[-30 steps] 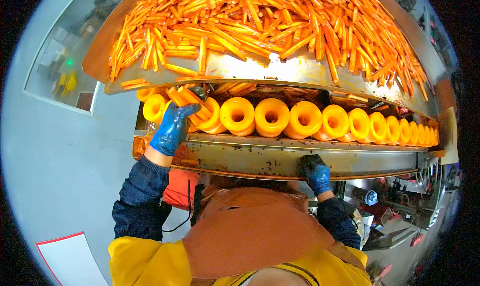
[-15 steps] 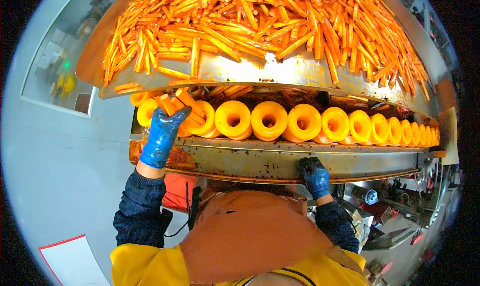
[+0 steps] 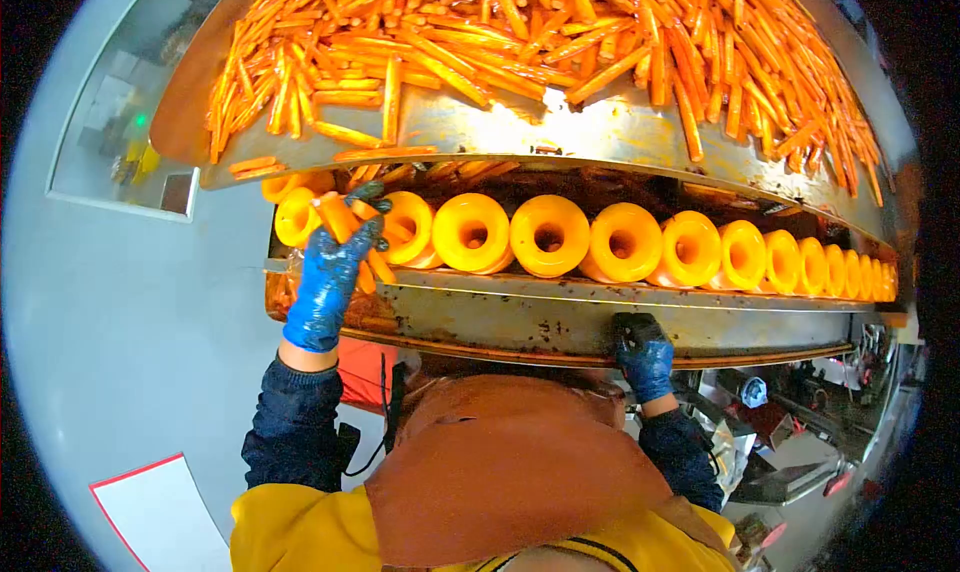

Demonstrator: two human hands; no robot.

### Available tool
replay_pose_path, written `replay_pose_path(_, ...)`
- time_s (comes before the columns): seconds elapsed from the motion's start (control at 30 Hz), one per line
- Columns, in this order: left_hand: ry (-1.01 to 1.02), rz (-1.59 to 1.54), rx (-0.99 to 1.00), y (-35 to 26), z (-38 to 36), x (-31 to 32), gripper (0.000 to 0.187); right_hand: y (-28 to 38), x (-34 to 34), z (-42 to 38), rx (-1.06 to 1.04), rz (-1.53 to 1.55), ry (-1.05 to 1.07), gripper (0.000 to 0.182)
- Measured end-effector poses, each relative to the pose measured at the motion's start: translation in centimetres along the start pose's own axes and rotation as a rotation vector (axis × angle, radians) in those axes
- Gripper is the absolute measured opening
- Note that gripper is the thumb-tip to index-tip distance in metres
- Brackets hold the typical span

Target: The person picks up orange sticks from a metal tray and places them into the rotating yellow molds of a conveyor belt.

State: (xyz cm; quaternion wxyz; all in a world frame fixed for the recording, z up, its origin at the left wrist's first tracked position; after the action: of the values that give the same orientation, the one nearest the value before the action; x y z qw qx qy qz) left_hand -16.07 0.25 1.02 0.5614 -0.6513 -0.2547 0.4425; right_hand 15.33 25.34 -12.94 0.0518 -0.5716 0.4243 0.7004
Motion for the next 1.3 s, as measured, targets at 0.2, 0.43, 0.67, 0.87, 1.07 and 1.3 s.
replay_pose_path(0.2,-0.299,-0.159,0.262,-2.8,0.1,-4.6,0.036,0.0,-0.1,-0.1,-0.008,0.008,-0.022,0.017)
replay_pose_path(0.43,-0.18,-0.342,0.104,-0.2,0.0,-3.4,0.036,-0.6,0.3,0.1,0.089,-0.005,0.029,0.014)
replay_pose_path(0.67,-0.235,-0.414,0.073,-0.1,0.4,-4.1,0.031,-0.6,0.6,-0.1,0.018,-0.095,-0.005,0.015)
replay_pose_path(0.87,-0.387,-0.477,0.392,-0.4,2.1,-7.5,0.035,-1.7,1.8,-0.7,-0.066,-0.152,0.011,0.018)
replay_pose_path(1.07,-0.222,0.085,0.426,-2.9,4.1,-6.8,0.027,-1.6,1.1,-0.3,0.027,-0.035,0.028,0.018)
replay_pose_path(1.3,0.429,0.966,0.843,-6.9,8.9,4.2,0.037,-2.3,1.9,-0.4,-0.018,-0.127,0.033,0.019)
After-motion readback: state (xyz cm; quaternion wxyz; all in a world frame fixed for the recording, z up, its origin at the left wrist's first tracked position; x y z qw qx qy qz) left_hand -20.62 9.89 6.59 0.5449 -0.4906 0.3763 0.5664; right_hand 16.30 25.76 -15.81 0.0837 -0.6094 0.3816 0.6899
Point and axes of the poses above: each hand's wrist, its own z-axis towards the middle knuckle, its own x-axis out of the palm, y = z × x, the point moved 10 cm from there along z, towards the middle knuckle, and after that the axes turned 13 degrees about x, right-handed, at the moved point
